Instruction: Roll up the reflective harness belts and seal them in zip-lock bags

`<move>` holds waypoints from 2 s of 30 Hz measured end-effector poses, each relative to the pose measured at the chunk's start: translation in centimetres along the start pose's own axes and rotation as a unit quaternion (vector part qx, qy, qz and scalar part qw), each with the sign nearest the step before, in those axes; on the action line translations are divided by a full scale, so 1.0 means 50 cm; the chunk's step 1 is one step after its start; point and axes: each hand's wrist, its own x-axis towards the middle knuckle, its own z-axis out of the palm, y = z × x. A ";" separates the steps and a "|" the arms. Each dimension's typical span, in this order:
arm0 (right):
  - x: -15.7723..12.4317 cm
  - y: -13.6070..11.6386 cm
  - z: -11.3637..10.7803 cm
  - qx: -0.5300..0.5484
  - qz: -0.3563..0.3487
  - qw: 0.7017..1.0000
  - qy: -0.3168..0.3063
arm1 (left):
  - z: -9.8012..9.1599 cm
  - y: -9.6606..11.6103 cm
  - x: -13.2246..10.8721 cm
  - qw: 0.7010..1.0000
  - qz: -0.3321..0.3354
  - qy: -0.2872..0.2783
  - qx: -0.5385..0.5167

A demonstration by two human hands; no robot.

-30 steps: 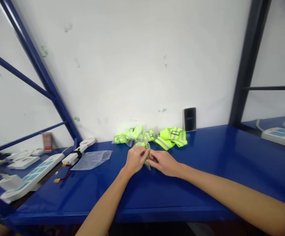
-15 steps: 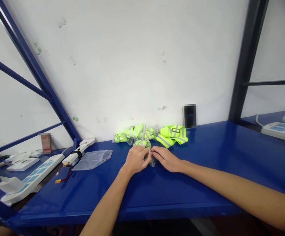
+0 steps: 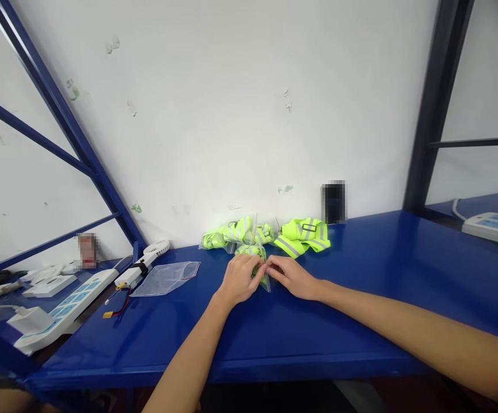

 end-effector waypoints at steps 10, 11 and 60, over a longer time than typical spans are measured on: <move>0.000 0.007 -0.007 0.003 -0.024 0.999 0.026 | 0.005 0.001 0.006 1.000 -0.025 -0.011 -0.009; 0.001 0.008 -0.008 0.010 -0.014 1.000 0.025 | 0.006 0.001 0.006 1.000 -0.028 -0.011 -0.007; -0.004 0.033 -0.038 -0.073 0.031 0.997 0.008 | 0.037 -0.104 -0.019 0.975 -0.206 0.014 -0.085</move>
